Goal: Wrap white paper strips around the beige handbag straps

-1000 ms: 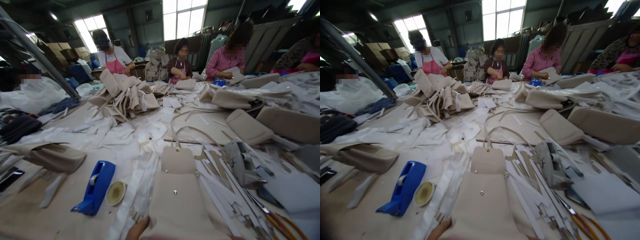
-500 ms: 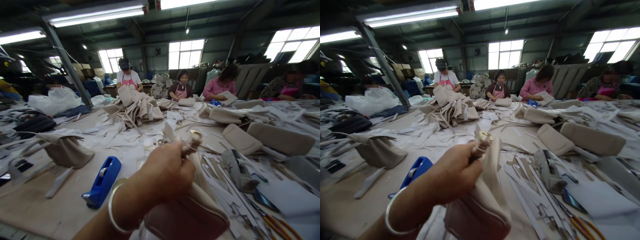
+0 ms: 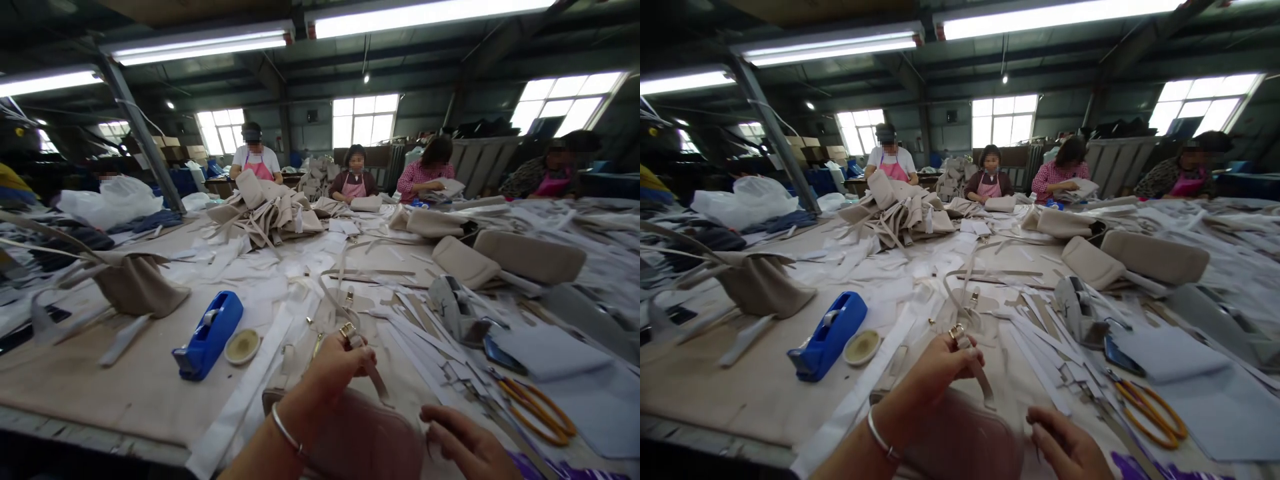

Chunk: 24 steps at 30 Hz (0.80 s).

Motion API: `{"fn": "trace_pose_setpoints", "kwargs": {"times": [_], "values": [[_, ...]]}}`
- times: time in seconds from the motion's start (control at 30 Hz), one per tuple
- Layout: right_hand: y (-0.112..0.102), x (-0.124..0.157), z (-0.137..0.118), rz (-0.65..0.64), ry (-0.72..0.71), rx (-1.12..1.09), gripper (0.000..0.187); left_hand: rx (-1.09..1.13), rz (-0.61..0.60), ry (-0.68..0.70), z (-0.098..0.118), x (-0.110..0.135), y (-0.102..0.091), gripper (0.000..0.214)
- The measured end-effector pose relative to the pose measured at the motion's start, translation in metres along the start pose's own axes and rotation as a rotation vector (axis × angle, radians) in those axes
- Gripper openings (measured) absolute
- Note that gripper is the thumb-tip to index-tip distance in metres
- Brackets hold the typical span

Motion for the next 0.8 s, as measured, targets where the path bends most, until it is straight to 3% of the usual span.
{"fn": "trace_pose_setpoints", "kwargs": {"times": [0.1, 0.2, 0.3, 0.43, 0.53, 0.67, 0.8], "values": [[0.005, -0.006, -0.051, 0.077, -0.218, 0.031, 0.041, -0.014, -0.041, 0.069, -0.002, 0.011, 0.003, 0.036], [0.028, -0.016, -0.09, -0.048, -0.326, 0.01, 0.04, -0.108, 0.029, 0.193, -0.002, 0.014, 0.004, 0.038], [0.052, -0.023, -0.105, -0.16, -0.317, -0.045, 0.034, -0.239, 0.095, 0.263, 0.001, 0.016, 0.007, 0.041], [0.06, -0.02, -0.107, -0.161, -0.226, -0.226, 0.036, -0.039, 0.123, 0.219, 0.001, 0.018, 0.015, 0.048], [0.064, -0.011, -0.099, -0.233, -0.161, -0.387, 0.037, 0.101, 0.09, 0.135, -0.009, 0.017, 0.026, 0.053], [0.065, -0.01, -0.082, -0.26, -0.188, -0.435, 0.049, 0.015, 0.036, 0.05, -0.032, 0.007, 0.041, 0.05], [0.053, -0.025, -0.073, -0.155, -0.189, -0.483, 0.054, -0.033, -0.091, 0.046, -0.048, -0.007, 0.055, 0.044]]}}
Point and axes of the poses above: each hand's wrist, its own x-axis away from the middle knuckle, its own y-axis out of the palm, z = x × y, the point moved 7 cm from there along -x, towards the middle knuckle, and after that the axes turned 7 degrees about -z, right-handed, at the moved point
